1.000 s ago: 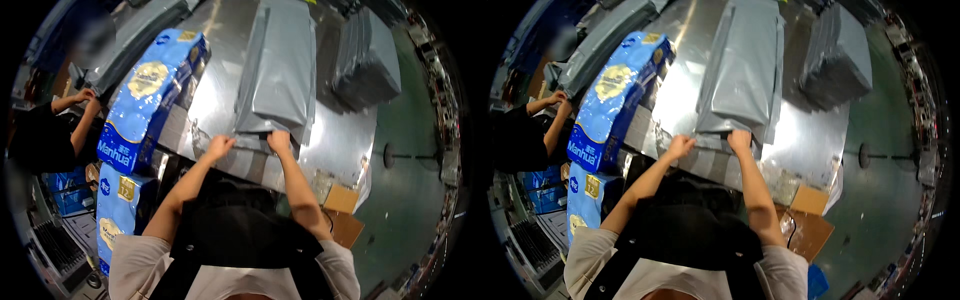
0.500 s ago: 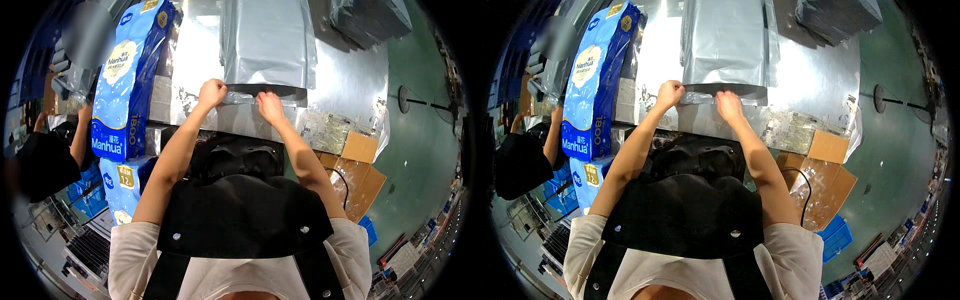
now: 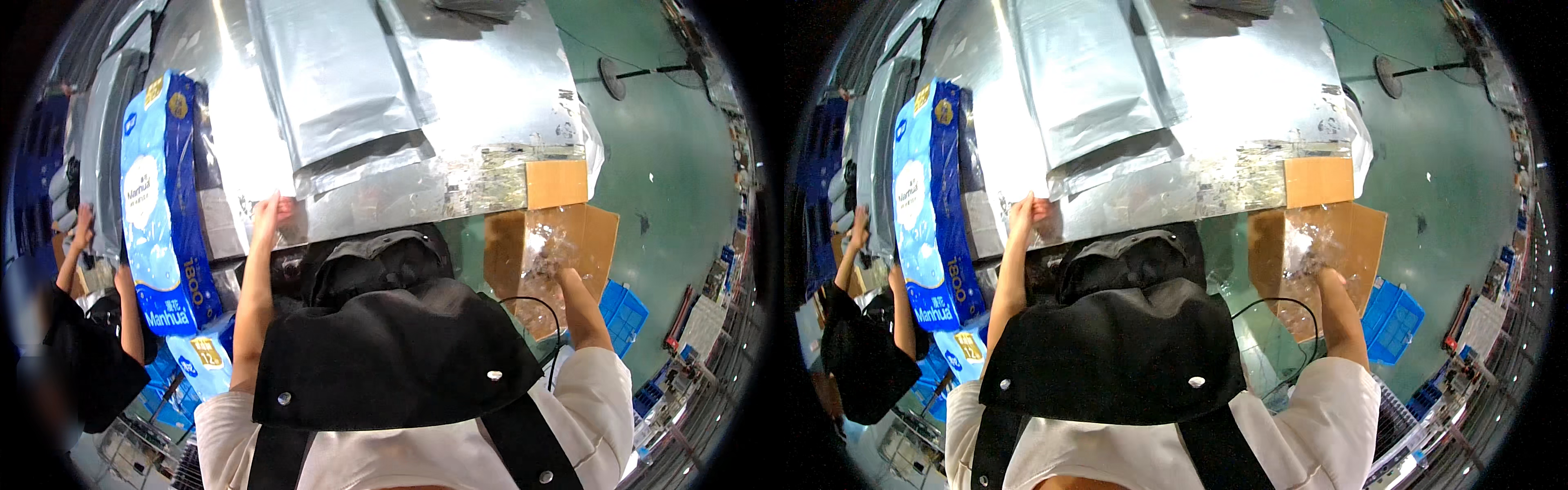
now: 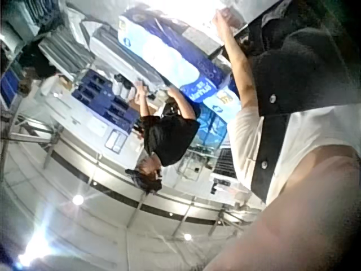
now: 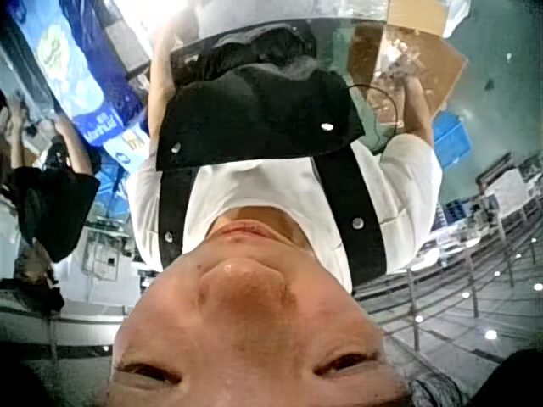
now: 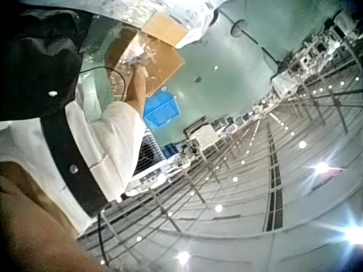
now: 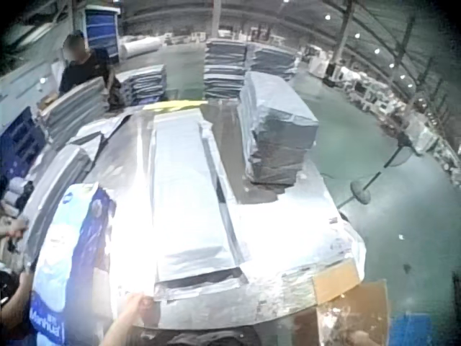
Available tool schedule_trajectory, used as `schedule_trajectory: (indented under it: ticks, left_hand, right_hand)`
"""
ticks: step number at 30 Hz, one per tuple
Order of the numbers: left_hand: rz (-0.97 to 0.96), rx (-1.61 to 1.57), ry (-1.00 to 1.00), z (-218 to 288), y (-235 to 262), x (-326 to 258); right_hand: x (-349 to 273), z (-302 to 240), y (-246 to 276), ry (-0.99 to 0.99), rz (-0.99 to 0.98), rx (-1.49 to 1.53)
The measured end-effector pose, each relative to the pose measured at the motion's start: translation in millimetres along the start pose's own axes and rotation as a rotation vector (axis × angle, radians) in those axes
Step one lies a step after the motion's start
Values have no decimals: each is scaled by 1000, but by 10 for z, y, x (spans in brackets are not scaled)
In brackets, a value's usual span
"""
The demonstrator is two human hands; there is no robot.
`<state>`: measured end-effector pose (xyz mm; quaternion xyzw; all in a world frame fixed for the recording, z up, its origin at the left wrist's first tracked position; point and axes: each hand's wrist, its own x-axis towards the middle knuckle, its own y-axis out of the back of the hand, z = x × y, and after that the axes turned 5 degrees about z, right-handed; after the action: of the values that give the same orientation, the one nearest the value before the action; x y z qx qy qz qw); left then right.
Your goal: The person places blue bags of tissue paper into gray shipping envelopes, seals the envelopes by hand, and adds them to a stack on a metal table.
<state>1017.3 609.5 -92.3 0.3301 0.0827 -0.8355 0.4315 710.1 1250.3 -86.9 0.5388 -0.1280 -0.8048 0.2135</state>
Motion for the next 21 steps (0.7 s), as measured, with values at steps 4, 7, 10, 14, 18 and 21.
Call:
schedule_trajectory:
  ticks: [4, 7, 10, 14, 18, 21]
  left_hand:
    - [317, 765, -575, 337, 156, 13]
    - [322, 1102, -1122, 989, -220, -42]
    - [-41, 1663, -1324, 1357, -453, -57]
    - [-401, 1687, -1532, 1244, -535, 111]
    - [-391, 1391, -1230, 1229, -399, 140]
    - [-314, 1172, -1084, 1459, -358, 167]
  right_hand:
    - [487, 335, 1720, -143, 25, 644]
    - [1068, 613, 2940, -110, 1039, 992]
    - [1497, 851, 3872, 42, 1428, 602]
    - [1767, 911, 3886, 541, 1243, 22]
    - [1733, 1147, 3700, 265, 1244, 651]
    - [1783, 1334, 3927, 186, 1117, 802]
